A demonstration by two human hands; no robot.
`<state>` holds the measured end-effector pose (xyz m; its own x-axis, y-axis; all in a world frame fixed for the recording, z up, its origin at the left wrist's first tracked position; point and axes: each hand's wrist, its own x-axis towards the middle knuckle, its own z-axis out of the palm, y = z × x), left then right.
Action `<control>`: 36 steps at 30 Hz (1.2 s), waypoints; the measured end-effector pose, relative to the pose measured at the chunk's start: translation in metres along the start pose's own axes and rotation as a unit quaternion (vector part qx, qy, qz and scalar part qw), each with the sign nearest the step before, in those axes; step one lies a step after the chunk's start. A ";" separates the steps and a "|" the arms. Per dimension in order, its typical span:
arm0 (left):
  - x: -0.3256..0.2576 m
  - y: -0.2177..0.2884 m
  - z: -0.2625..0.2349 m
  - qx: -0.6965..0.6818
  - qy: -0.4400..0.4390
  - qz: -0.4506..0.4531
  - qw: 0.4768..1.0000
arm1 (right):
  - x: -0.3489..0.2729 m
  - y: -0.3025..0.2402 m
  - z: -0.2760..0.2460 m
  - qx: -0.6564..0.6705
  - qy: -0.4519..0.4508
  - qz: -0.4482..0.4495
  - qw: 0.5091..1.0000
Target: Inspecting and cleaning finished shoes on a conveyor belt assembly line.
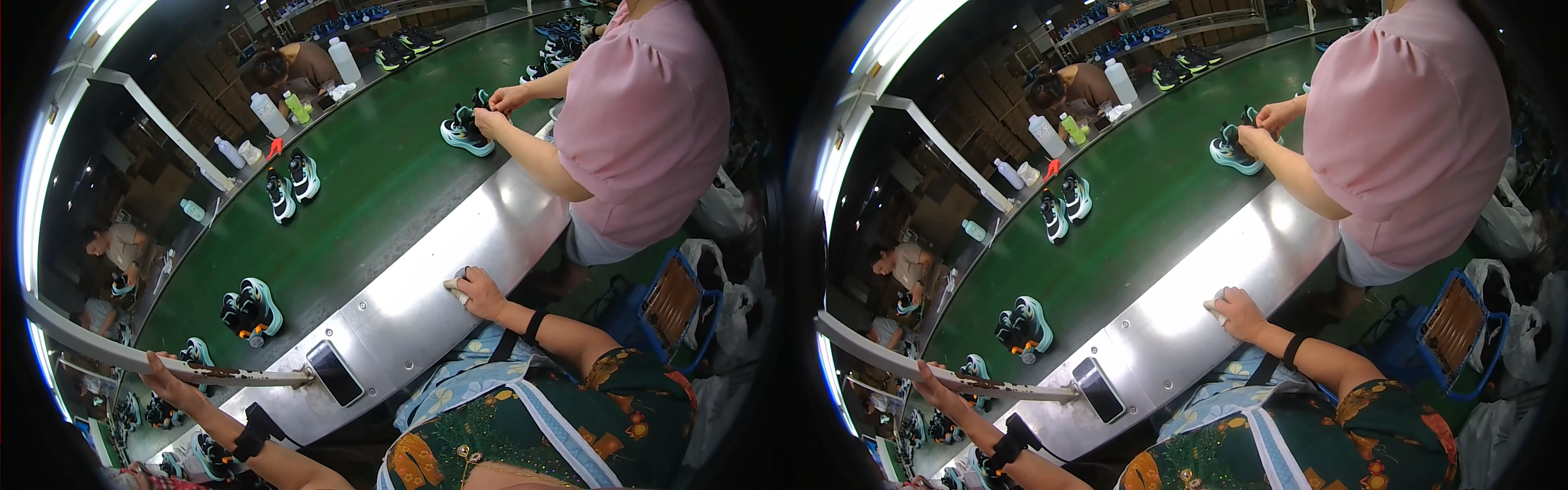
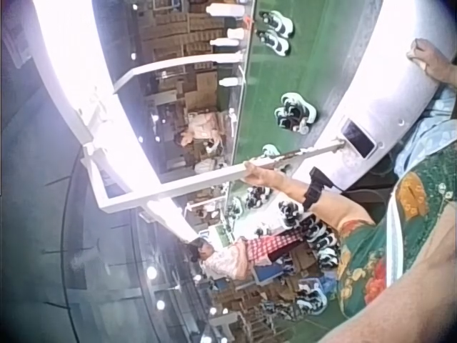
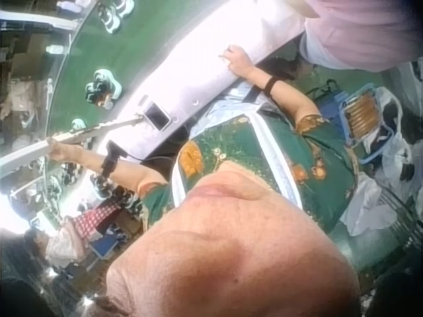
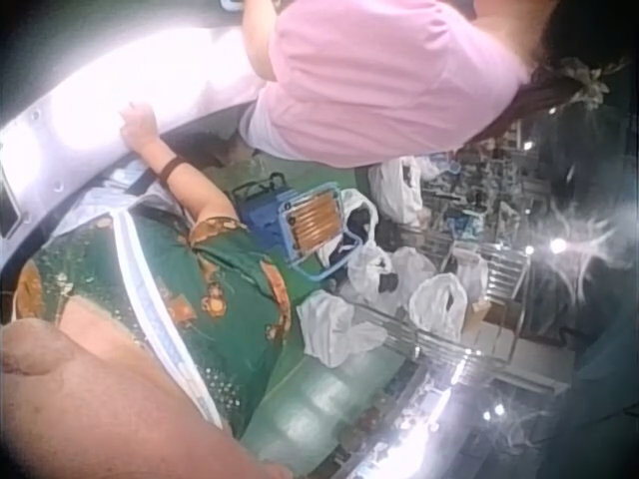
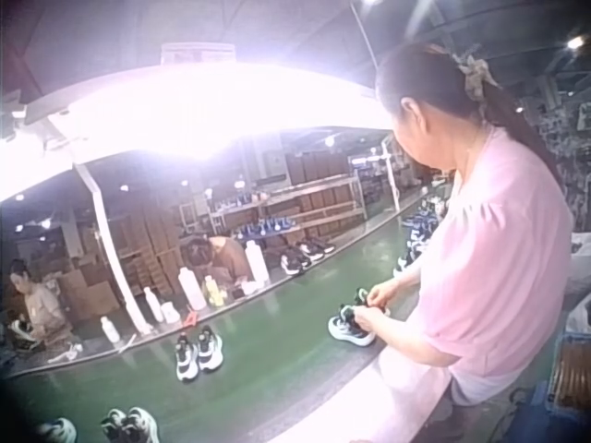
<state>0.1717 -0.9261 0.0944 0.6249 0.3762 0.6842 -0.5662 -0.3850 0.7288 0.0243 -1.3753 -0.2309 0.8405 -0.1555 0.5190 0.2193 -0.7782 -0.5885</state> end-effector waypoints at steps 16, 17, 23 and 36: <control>-0.003 0.001 0.003 -0.015 -0.008 0.006 1.000 | 0.002 0.003 -0.002 -0.004 -0.001 0.000 1.000; -0.004 0.002 0.006 -0.014 -0.008 0.010 1.000 | 0.002 0.004 -0.003 -0.004 -0.001 0.001 1.000; -0.003 -0.001 0.006 -0.014 -0.008 0.000 1.000 | 0.002 0.006 -0.005 -0.006 -0.012 0.010 1.000; -0.006 -0.001 0.009 -0.007 -0.002 -0.001 1.000 | 0.004 0.011 -0.005 0.010 -0.011 -0.003 1.000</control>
<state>0.1733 -0.9361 0.0891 0.6277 0.3731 0.6832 -0.5734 -0.3720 0.7299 0.0274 -1.3876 -0.2324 0.8499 -0.1381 0.5086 0.2338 -0.7660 -0.5988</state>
